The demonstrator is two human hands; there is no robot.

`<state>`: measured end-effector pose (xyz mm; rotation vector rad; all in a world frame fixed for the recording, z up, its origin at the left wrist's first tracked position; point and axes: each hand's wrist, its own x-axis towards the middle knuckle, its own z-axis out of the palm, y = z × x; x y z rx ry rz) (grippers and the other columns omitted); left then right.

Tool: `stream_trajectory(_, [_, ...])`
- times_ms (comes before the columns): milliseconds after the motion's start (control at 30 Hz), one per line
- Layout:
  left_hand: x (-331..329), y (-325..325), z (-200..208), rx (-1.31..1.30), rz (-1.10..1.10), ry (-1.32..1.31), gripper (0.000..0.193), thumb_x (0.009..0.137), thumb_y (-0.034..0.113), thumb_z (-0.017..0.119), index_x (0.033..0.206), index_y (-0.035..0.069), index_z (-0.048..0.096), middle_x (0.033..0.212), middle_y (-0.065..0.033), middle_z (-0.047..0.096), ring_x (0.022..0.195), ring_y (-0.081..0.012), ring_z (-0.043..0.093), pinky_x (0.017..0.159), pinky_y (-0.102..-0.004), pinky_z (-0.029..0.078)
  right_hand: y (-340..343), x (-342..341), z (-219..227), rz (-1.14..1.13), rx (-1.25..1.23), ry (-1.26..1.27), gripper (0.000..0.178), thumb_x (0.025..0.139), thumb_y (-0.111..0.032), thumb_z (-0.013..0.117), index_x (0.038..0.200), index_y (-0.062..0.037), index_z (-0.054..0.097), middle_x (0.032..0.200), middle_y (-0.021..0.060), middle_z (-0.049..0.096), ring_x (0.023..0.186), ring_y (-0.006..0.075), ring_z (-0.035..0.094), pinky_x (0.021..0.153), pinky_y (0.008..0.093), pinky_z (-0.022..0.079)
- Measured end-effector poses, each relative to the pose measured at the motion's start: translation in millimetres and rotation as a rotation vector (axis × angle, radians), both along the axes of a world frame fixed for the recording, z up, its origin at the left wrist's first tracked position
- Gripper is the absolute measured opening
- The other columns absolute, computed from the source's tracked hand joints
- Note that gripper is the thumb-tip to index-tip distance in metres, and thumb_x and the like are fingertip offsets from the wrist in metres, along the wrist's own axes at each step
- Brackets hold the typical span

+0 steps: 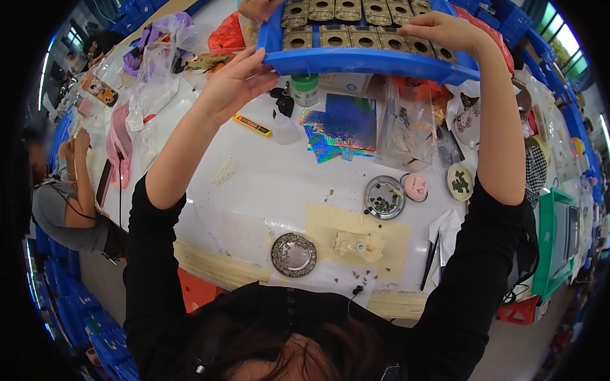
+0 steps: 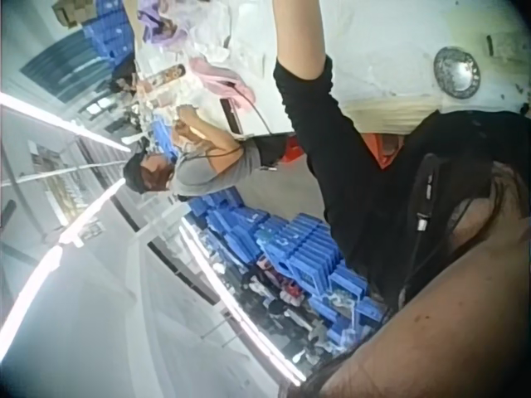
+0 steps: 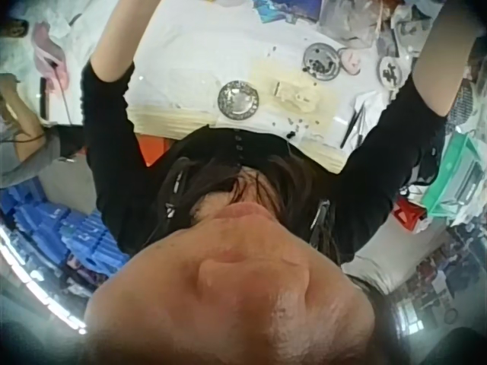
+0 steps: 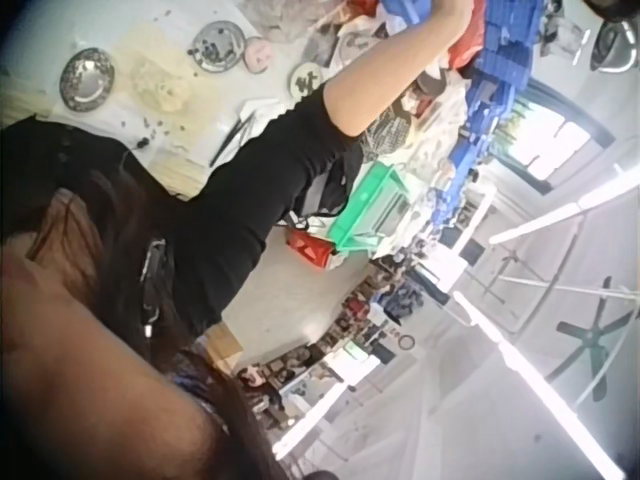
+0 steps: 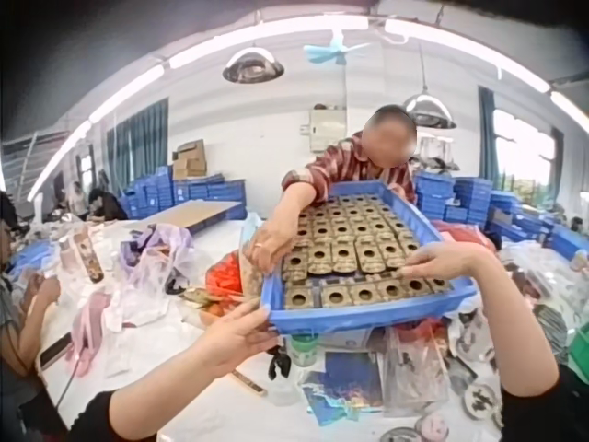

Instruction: Assemble small plastic toy components and apply decorative holographic stickers.

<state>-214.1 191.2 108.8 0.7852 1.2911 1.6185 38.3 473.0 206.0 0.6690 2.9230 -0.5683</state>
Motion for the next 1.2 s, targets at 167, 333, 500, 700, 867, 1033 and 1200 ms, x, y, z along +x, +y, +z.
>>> stream_trajectory(167, [0, 1, 0, -0.003, -0.012, 0.018, 0.051, 0.097, 0.032, 0.058, 0.136, 0.004, 0.042, 0.113, -0.0129, 0.054, 0.109, -0.0235, 0.057, 0.099, -0.0361, 0.049, -36, -8, -12, -0.021, 0.069, 0.051, 0.043, 0.098, -0.04, 0.052, 0.123, -0.0079, 0.065, 0.118, 0.0074, 0.064, 0.111, 0.0179, 0.058, 0.099, 0.0298, 0.042])
stream_trajectory(333, [-1, -1, -2, -0.02, -0.009, 0.005, 0.05, 0.097, 0.033, 0.058, 0.135, 0.004, 0.043, 0.117, -0.0145, 0.054, 0.112, -0.0253, 0.057, 0.101, -0.0374, 0.048, -32, -19, -22, 0.027, 0.11, 0.049, 0.041, 0.099, -0.036, 0.051, 0.126, -0.0077, 0.063, 0.124, 0.0088, 0.061, 0.115, 0.019, 0.056, 0.1, 0.0305, 0.042])
stream_trajectory(500, [-3, -3, -1, -0.037, 0.013, -0.01, 0.049, 0.098, 0.033, 0.057, 0.134, 0.002, 0.044, 0.121, -0.0169, 0.053, 0.115, -0.0272, 0.057, 0.103, -0.0386, 0.046, -34, -20, -24, 0.063, 0.162, 0.064, 0.04, 0.099, -0.033, 0.051, 0.127, -0.0069, 0.061, 0.124, 0.009, 0.061, 0.116, 0.0204, 0.055, 0.1, 0.0308, 0.042])
stream_trajectory(700, [-12, -5, -3, -0.035, 0.044, -0.047, 0.051, 0.1, 0.034, 0.052, 0.136, -0.001, 0.043, 0.125, -0.0203, 0.052, 0.118, -0.0293, 0.055, 0.104, -0.0391, 0.046, -30, -13, -25, 0.097, 0.207, 0.164, 0.039, 0.099, -0.034, 0.05, 0.126, -0.0068, 0.061, 0.123, 0.0086, 0.06, 0.117, 0.0209, 0.054, 0.101, 0.0318, 0.041])
stream_trajectory(867, [-24, -12, -3, 0.02, 0.04, -0.059, 0.051, 0.097, 0.03, 0.057, 0.135, -0.002, 0.042, 0.127, -0.021, 0.051, 0.114, -0.0296, 0.056, 0.099, -0.038, 0.049, -49, 2, -13, 0.121, 0.246, 0.192, 0.04, 0.099, -0.035, 0.05, 0.126, -0.0069, 0.061, 0.128, 0.0099, 0.056, 0.12, 0.0229, 0.052, 0.103, 0.0341, 0.04])
stream_trajectory(1033, [-29, -12, -2, 0.021, 0.087, -0.078, 0.049, 0.097, 0.029, 0.056, 0.133, -0.003, 0.044, 0.13, -0.0228, 0.049, 0.116, -0.0301, 0.055, 0.097, -0.0376, 0.05, -78, 24, -5, 0.157, 0.249, 0.201, 0.039, 0.098, -0.033, 0.054, 0.124, -0.0057, 0.062, 0.131, 0.0114, 0.054, 0.123, 0.0252, 0.05, 0.103, 0.0366, 0.04])
stream_trajectory(1200, [-30, -1, 4, 0.048, 0.12, -0.042, 0.049, 0.096, 0.026, 0.059, 0.131, -0.005, 0.045, 0.127, -0.0214, 0.051, 0.114, -0.0298, 0.057, 0.094, -0.0357, 0.052, -111, 59, 4, 0.182, 0.303, 0.215, 0.035, 0.096, -0.026, 0.057, 0.124, -0.0046, 0.061, 0.131, 0.0132, 0.054, 0.121, 0.0268, 0.052, 0.1, 0.0374, 0.042])
